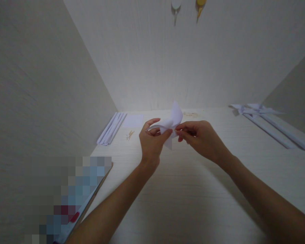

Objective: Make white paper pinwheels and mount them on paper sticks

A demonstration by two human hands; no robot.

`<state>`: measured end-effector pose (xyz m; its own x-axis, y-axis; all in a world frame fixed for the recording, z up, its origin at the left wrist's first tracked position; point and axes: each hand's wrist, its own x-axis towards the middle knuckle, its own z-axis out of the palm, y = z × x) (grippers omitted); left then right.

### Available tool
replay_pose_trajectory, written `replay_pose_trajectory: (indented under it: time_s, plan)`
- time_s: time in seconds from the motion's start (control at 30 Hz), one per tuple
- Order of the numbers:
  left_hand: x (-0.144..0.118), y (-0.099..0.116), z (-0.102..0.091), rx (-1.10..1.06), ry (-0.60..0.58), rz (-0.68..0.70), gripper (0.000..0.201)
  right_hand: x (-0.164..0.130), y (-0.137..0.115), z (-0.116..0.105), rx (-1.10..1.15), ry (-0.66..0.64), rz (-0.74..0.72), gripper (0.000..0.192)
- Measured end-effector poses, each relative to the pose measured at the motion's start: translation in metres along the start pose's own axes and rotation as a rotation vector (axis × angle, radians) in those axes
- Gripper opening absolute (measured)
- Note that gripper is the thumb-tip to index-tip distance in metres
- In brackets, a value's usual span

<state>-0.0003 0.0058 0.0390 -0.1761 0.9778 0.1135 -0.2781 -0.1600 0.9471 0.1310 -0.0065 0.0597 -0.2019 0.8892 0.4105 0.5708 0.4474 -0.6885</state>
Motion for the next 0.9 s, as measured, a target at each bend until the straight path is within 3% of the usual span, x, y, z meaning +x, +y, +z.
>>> replay_pose_trajectory:
  time_s: [0.53,0.9]
  plan:
    - [0.0023,-0.0033,0.0012,-0.025,0.008,-0.024,0.046,-0.0014,-0.0008,0.0002,-0.103,0.008,-0.039,0.016]
    - [0.0037,-0.0015,-0.002,0.093,-0.072,-0.011,0.045,-0.0008,0.0042,-0.0048,-0.281,-0.039,-0.102,0.019]
